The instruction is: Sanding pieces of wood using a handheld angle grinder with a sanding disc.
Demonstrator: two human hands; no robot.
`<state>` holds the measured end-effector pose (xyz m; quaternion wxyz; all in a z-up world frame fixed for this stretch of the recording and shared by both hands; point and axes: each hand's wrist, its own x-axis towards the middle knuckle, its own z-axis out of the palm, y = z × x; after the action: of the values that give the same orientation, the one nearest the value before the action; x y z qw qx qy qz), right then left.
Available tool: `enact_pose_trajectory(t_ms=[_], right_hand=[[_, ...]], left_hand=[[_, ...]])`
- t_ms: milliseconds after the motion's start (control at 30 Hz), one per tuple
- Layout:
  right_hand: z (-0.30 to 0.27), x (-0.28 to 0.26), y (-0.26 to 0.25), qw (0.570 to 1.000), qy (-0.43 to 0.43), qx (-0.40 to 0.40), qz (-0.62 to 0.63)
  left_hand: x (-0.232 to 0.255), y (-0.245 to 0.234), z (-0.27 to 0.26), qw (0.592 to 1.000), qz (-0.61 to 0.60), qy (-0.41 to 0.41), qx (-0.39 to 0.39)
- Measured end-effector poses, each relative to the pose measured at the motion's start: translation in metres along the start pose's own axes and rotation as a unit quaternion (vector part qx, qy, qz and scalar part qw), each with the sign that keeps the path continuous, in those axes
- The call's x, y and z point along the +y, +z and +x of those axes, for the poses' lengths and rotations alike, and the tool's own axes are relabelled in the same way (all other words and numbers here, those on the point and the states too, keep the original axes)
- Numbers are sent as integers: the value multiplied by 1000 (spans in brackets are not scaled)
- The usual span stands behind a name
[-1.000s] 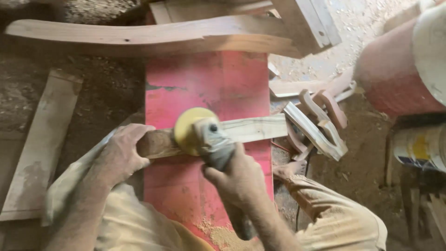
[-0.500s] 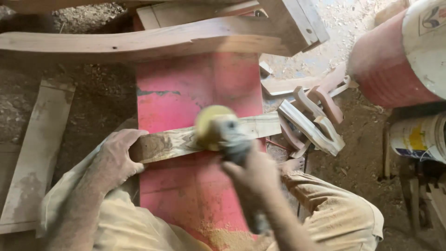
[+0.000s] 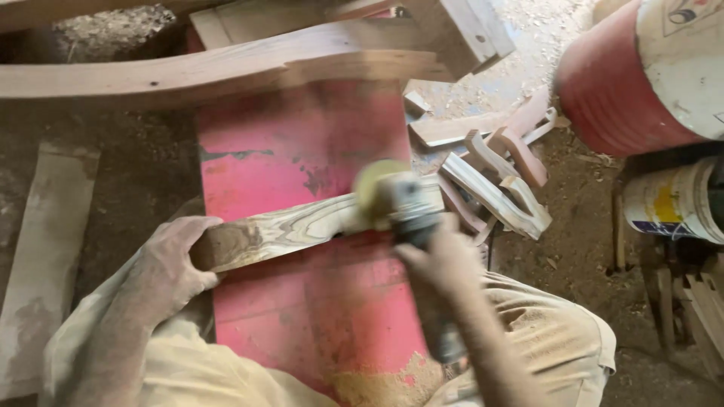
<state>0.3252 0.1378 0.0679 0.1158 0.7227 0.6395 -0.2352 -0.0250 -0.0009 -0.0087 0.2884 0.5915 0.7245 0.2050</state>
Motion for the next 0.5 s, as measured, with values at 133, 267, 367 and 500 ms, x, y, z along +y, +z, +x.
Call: enact_pose_trajectory(t_ms=[133, 267, 367, 500], right_hand=[[-44, -58, 4, 993, -73, -88, 33], [-36, -29, -1, 989, -32, -123, 78], [4, 28, -2, 999, -16, -13, -28], [5, 36, -5, 1000, 15, 8, 1]], left_hand=[[9, -3, 3, 999, 10, -44, -21], [6, -2, 1, 997, 32, -58, -30], [10, -8, 3, 999, 7, -52, -5], [12, -4, 7, 998, 12, -59, -34]])
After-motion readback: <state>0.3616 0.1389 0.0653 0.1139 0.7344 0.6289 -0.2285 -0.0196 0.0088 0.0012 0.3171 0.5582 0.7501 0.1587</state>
